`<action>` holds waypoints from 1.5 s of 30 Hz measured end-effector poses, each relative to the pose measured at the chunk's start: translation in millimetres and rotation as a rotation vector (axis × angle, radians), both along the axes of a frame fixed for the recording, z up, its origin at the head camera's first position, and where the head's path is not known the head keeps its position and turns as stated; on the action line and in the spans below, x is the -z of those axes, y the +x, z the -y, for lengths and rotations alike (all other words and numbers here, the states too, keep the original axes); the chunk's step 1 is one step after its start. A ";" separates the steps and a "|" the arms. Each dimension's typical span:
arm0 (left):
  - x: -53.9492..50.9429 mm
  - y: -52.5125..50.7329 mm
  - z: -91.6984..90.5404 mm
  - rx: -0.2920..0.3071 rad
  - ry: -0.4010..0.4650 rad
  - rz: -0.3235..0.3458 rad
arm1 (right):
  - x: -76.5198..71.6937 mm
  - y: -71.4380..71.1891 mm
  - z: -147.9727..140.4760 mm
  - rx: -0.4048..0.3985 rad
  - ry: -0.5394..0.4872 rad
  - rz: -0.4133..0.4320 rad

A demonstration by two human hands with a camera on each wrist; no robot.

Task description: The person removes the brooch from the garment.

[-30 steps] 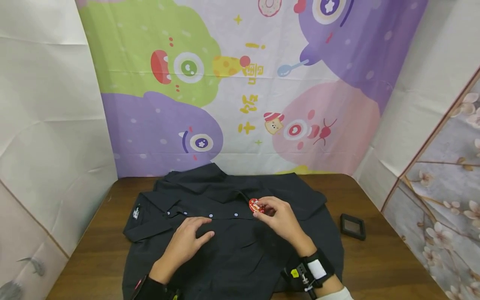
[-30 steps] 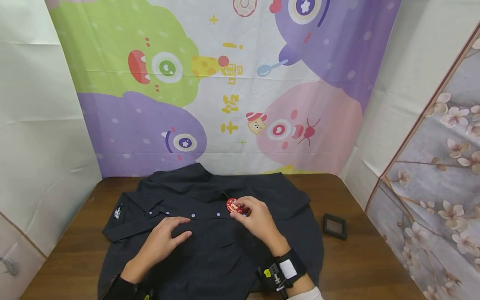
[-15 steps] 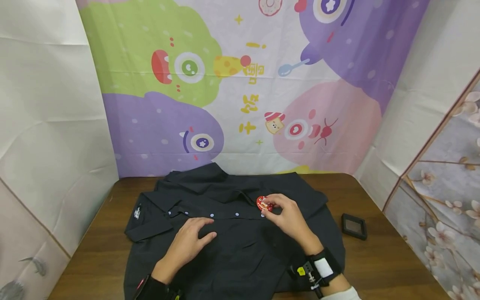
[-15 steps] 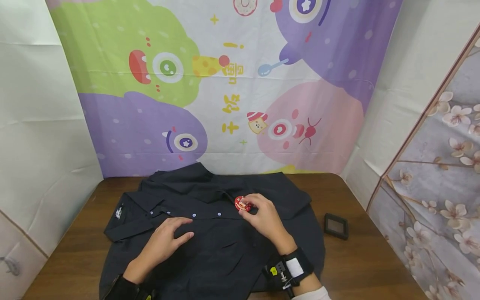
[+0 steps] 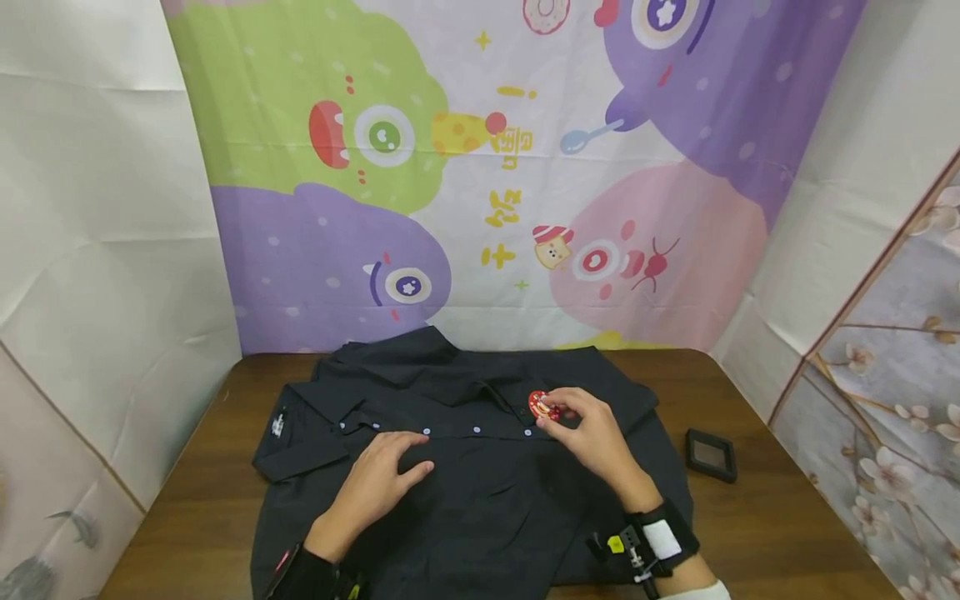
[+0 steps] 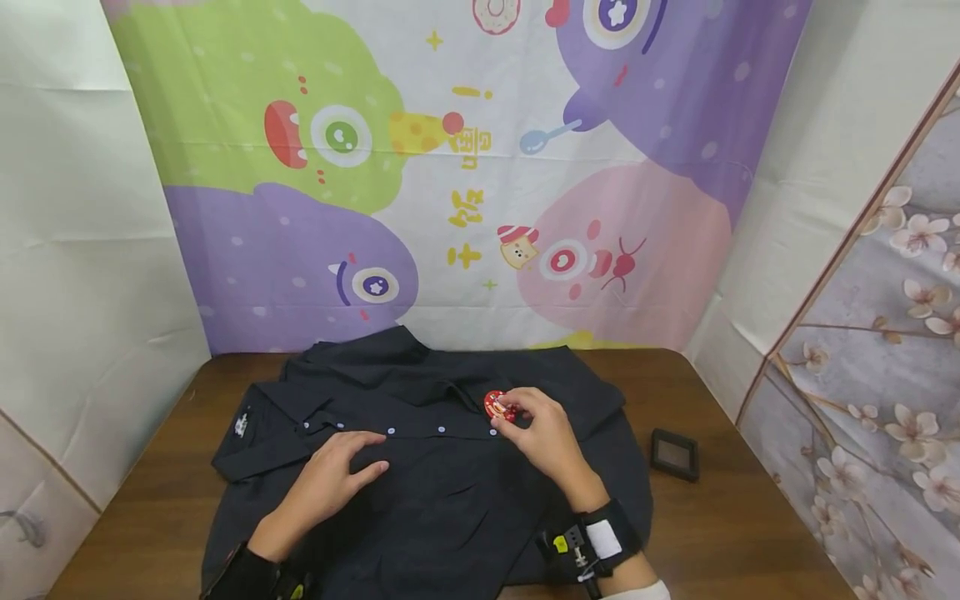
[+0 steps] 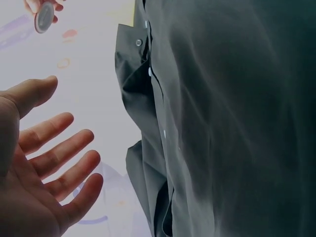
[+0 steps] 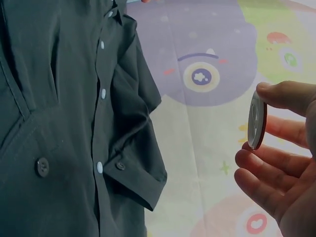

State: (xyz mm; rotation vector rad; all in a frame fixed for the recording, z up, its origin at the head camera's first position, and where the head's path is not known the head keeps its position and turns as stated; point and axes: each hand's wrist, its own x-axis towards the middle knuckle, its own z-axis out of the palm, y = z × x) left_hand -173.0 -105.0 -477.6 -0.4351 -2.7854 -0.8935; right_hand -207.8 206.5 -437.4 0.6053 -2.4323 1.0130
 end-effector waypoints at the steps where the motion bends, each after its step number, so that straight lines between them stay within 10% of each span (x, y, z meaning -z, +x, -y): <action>1: 0.1 0.3 0.3 -0.001 -0.001 0.004 | -0.7 0.2 -1.2 0.006 -0.003 0.001; 45: 3.7 1.2 9.9 -0.039 -0.009 -0.017 | 1.0 5.3 -41.9 0.123 0.005 -0.035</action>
